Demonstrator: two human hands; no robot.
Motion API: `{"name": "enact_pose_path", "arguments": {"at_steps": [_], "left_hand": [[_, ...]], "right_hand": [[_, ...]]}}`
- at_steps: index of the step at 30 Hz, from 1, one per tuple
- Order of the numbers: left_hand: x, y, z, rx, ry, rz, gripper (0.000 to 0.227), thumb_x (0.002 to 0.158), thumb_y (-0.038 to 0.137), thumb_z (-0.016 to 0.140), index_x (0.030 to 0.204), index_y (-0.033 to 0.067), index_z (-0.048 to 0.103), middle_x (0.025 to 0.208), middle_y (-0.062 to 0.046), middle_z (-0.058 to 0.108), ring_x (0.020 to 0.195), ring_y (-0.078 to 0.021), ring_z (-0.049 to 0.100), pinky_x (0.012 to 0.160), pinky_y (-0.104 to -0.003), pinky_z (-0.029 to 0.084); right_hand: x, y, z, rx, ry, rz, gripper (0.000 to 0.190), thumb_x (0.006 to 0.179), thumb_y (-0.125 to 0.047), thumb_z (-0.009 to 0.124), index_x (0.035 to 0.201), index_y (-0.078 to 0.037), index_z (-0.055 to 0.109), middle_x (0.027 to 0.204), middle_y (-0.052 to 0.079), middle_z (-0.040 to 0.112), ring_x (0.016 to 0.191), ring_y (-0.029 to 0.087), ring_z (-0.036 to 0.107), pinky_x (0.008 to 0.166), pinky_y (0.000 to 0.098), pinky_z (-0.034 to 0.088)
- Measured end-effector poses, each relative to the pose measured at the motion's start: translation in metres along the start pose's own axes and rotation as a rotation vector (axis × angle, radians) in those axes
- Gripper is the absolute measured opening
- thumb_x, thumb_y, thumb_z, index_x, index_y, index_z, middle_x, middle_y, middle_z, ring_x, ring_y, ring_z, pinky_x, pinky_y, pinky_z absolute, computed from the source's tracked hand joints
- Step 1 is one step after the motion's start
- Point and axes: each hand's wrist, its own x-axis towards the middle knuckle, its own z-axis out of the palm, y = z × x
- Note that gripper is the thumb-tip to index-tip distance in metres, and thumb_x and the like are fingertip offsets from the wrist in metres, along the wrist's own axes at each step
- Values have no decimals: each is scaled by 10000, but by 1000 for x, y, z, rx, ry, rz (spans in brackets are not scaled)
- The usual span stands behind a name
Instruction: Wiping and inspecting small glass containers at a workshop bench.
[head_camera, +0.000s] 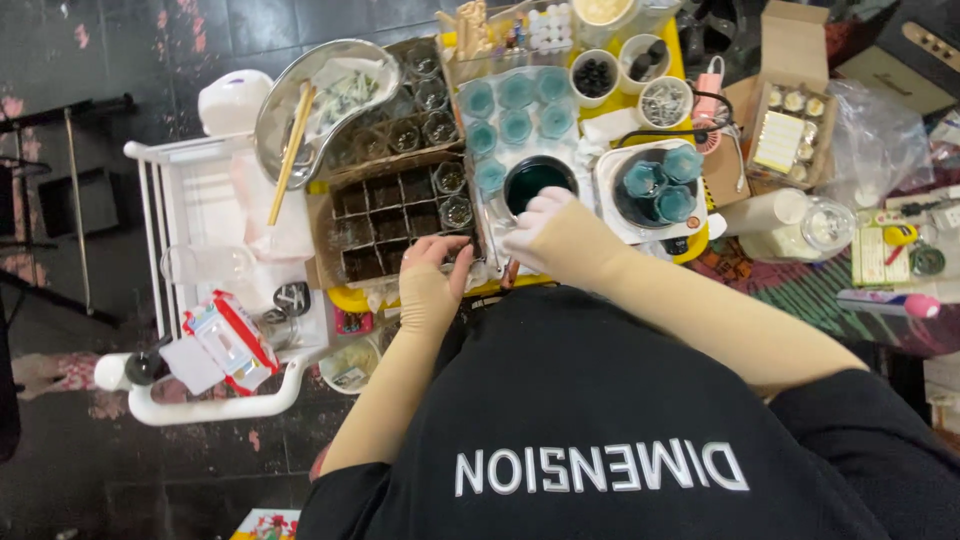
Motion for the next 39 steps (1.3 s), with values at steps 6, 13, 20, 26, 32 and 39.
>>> {"name": "enact_pose_path", "arguments": {"at_steps": [6, 13, 20, 26, 32, 39], "left_hand": [[-35, -14, -7, -86, 44, -67, 157, 930, 205, 710, 1042, 106, 758, 988, -92, 703, 978, -294, 652, 888, -404, 511], [-46, -13, -31, -181, 159, -200, 164, 928, 186, 728, 1049, 78, 752, 949, -76, 710, 873, -214, 653, 819, -336, 529], [-63, -15, -39, -234, 208, -286, 169, 940, 178, 713, 1061, 63, 744, 969, -78, 703, 885, -200, 654, 828, -325, 530], [-70, -16, -37, -281, 203, -347, 187, 939, 185, 715, 1077, 62, 743, 998, -81, 695, 883, -188, 665, 839, -322, 538], [-67, -15, -36, -278, 199, -299, 182, 945, 171, 705, 1084, 59, 740, 992, -81, 698, 901, -189, 669, 854, -320, 538], [-62, -14, -36, -289, 200, -235, 163, 949, 156, 705, 1073, 57, 742, 979, -80, 714, 889, -187, 678, 840, -311, 546]], "right_hand": [[62, 3, 43, -150, -606, -300, 207, 691, -321, 784, 739, -120, 776, 722, 103, 702, 722, 325, 676, 687, 434, 525], [67, 7, 100, 87, -818, -135, 136, 787, -195, 703, 749, -74, 752, 709, 98, 734, 659, 302, 738, 622, 423, 577], [78, -10, 84, -304, -919, -713, 133, 839, -247, 725, 813, -127, 775, 774, 30, 722, 728, 237, 650, 755, 379, 493], [73, -7, 101, -416, -818, -815, 102, 815, -245, 729, 786, -158, 773, 788, -6, 713, 720, 191, 627, 813, 336, 414], [66, 0, 113, -438, -726, -799, 116, 820, -241, 703, 774, -149, 755, 781, -19, 709, 714, 181, 637, 835, 342, 410], [64, 5, 98, -333, -642, -671, 171, 861, -185, 660, 1027, -177, 701, 804, -15, 683, 760, 203, 651, 897, 345, 419]]}}
